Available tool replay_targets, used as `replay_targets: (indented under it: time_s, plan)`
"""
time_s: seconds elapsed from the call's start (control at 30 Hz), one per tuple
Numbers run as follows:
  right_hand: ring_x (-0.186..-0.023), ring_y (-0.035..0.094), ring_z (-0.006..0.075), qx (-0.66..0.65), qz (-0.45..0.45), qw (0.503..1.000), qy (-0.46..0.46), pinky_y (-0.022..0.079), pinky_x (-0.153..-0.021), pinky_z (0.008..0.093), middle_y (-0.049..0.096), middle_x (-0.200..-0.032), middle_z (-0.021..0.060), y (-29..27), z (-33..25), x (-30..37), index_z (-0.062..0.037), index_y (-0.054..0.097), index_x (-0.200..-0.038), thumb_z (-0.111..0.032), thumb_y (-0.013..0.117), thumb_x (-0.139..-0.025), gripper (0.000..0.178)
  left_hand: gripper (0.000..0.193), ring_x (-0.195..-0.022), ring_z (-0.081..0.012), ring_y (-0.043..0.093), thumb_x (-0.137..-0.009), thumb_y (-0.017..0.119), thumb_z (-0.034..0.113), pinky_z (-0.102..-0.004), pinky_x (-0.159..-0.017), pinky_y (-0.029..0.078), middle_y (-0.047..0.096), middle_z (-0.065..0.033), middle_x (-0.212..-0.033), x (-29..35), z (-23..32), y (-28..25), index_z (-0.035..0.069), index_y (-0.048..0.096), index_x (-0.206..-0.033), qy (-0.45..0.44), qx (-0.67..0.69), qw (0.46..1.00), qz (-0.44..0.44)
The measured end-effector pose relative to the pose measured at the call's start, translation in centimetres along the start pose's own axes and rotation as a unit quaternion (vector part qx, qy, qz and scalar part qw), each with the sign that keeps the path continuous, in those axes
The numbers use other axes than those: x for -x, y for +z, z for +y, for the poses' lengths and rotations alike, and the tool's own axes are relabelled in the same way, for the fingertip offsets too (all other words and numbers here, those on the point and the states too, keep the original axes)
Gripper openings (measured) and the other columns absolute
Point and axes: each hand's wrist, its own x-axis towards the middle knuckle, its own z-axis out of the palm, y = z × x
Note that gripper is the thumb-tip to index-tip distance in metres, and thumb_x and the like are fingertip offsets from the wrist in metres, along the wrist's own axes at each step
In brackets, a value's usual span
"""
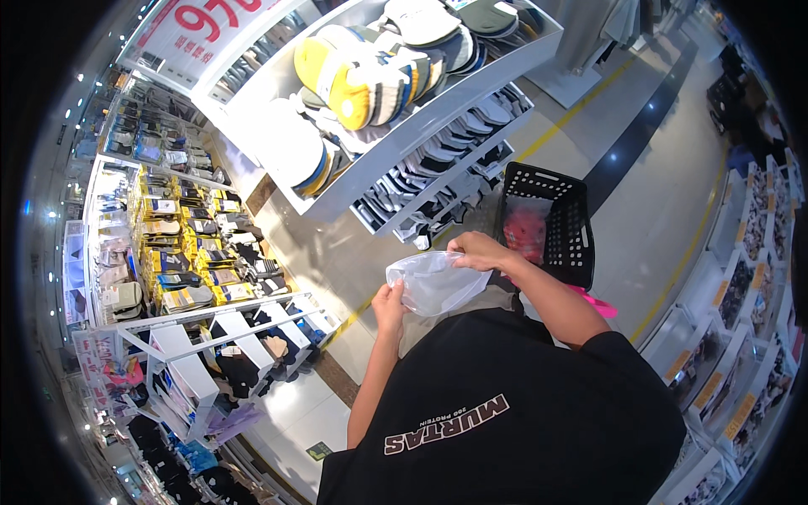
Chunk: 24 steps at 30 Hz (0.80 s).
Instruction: The person shops in a clothing store, taking packaged socks and underwear from display racks and shelves and placing them into a plastic bag inside a shopping basket.
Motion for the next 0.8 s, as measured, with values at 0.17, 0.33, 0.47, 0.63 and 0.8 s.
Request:
replay_targets:
  time_s: [0.17,0.33,0.47,0.63,0.8]
  plan:
    - [-0.084,0.065,0.0301,-0.018,0.011,0.999,-0.030,0.049,-0.076,0.0402,0.067,-0.084,0.0121,-3.4,1.4,0.1,-0.0070,0.068,-0.098,-0.029,0.075,-0.072,0.035,0.016,-0.059,-0.0111,0.060,-0.090,0.063,0.013,-0.0252,-0.046,0.049,0.063,-0.0045,-0.075,0.9,-0.8,2.1,-0.001,0.060,-0.098,0.054,-0.108,0.991,0.060]
    - [-0.084,0.062,0.0278,-0.150,0.336,0.929,-0.041,0.049,-0.074,0.0372,0.065,-0.093,0.0122,-9.9,4.3,-3.6,-0.0038,0.065,-0.101,-0.028,0.076,-0.074,0.038,0.021,-0.048,-0.0105,0.055,-0.091,0.064,0.016,-0.0233,-0.042,0.045,0.060,-0.0055,-0.066,2.5,-0.9,3.7,-0.004,0.058,-0.091,0.030,-0.162,0.986,-0.010]
    - [-0.105,0.056,0.0309,-0.010,0.470,0.883,0.017,0.045,-0.089,0.0390,0.061,-0.112,0.0153,-17.9,4.8,-6.3,-0.0073,0.060,-0.116,-0.035,0.077,-0.073,0.054,0.029,-0.045,-0.0104,0.052,-0.093,0.063,0.024,-0.0240,-0.041,0.042,0.058,-0.0054,-0.062,2.5,0.5,5.3,-0.003,0.057,-0.086,0.059,-0.206,0.977,-0.009]
    - [-0.130,0.035,0.0442,0.157,0.357,0.906,0.166,0.033,-0.106,0.0504,0.040,-0.140,0.0205,-18.8,5.8,-10.9,-0.0134,0.035,-0.142,-0.067,0.074,-0.059,0.107,0.029,-0.047,-0.0103,0.053,-0.092,0.063,0.024,-0.0244,-0.041,0.042,0.058,-0.0052,-0.062,2.6,1.5,5.2,-0.004,0.057,-0.088,0.081,-0.238,0.968,0.025]
    - [-0.132,0.036,0.0391,0.135,0.308,0.936,0.102,0.032,-0.108,0.0456,0.040,-0.142,0.0209,-19.3,5.8,-11.6,-0.0070,0.036,-0.143,-0.065,0.074,-0.062,0.107,0.026,-0.050,-0.0113,0.056,-0.091,0.064,0.021,-0.0245,-0.042,0.045,0.061,-0.0067,-0.066,3.1,0.8,3.9,-0.003,0.055,-0.094,0.043,-0.146,0.988,0.037]
